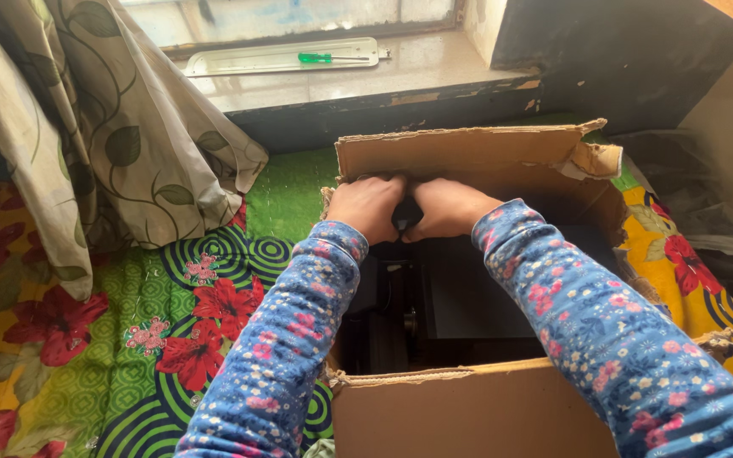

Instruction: The person unboxes a VOX multimedia speaker system, removing the subwoofer, satellite speakers, and power cable from the packaging. They then wipe the satellite speakers with a cloth.

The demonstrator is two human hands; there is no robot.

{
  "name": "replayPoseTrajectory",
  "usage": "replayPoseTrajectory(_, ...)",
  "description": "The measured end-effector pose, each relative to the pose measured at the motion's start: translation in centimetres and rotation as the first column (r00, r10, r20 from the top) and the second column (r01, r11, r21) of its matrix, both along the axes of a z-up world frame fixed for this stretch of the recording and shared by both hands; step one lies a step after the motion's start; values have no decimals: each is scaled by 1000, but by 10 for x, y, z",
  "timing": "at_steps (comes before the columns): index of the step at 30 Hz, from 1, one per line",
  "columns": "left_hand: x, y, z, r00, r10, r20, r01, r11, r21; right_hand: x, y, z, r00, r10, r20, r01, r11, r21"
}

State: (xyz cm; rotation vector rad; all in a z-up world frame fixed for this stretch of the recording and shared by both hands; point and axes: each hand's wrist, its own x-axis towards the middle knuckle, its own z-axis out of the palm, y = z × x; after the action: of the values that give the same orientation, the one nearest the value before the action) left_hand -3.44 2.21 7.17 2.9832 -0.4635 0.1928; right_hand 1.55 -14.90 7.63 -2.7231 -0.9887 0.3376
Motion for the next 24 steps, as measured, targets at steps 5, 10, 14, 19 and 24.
replayPoseTrajectory(5,-5,1,11,1000,1,24,0,1000,-17,-7,2,7,997,-8,82,-2,993,121)
replayPoseTrajectory(10,-5,2,21,999,28,18,-28,999,-17,-7,1,14,994,-44,102,32,993,117)
replayPoseTrajectory(14,-7,3,26,1000,29,10,-29,999,-32,-8,-1,18,991,-61,115,47,991,125)
replayPoseTrajectory(19,-8,7,36,993,-17,120,28,996,-90,-7,-7,24,971,-45,237,-1,982,190)
replayPoseTrajectory(24,-10,6,51,996,-4,86,10,997,-70,-10,-11,29,962,-8,274,-89,936,341)
